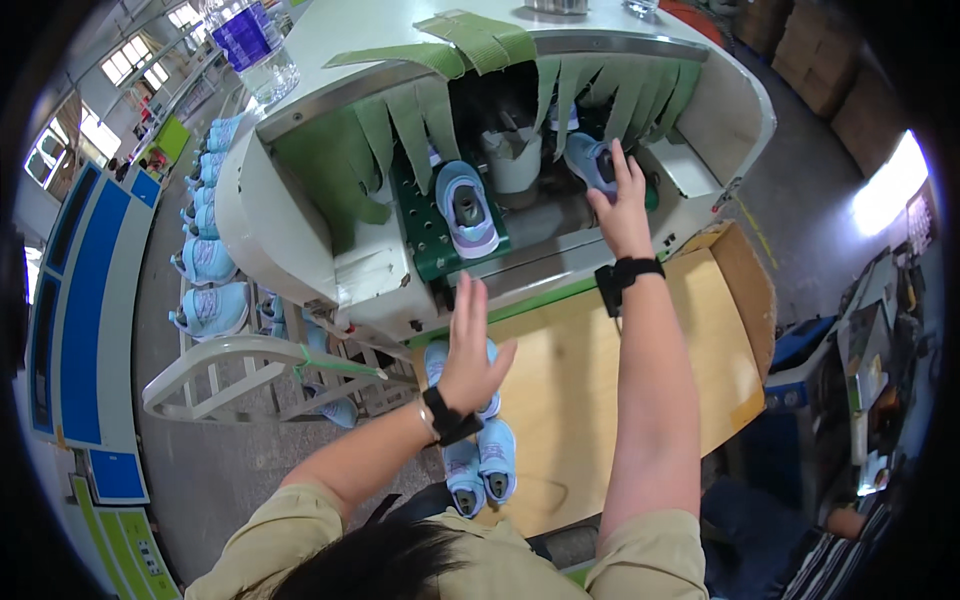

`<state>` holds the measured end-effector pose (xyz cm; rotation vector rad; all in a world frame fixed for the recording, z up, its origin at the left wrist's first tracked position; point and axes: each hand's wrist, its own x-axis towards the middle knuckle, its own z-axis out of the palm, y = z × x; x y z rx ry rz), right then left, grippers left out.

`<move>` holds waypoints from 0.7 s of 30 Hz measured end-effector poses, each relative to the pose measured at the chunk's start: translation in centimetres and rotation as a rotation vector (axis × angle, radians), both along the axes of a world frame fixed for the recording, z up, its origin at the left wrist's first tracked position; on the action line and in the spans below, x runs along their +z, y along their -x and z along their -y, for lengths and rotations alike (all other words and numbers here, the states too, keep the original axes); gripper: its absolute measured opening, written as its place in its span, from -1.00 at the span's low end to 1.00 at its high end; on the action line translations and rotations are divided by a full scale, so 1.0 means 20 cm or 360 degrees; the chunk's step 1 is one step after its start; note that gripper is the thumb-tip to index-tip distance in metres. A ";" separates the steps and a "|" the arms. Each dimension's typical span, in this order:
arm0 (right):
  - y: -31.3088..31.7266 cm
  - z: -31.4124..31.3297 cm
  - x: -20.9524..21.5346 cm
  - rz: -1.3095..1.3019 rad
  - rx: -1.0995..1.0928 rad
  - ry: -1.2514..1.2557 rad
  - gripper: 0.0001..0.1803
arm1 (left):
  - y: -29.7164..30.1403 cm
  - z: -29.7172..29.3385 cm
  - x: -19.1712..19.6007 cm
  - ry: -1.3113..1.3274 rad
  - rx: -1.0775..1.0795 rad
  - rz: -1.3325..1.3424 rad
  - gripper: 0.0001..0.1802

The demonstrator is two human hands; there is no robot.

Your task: The person repeatedly picks up light blue sneakers from a conveyor belt and arranges them in neat rows on a wooden table. They handle the shoes one at a time, placing them side by side and occasionally adjusting their positions to maintain alignment.

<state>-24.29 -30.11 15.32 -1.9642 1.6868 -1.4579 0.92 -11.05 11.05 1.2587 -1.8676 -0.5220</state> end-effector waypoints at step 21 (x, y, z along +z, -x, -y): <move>-0.27 -2.41 -0.92 -0.0611 -0.0250 -0.1818 0.42 | -0.25 -0.30 -0.58 -0.0112 -0.0197 0.1016 -0.23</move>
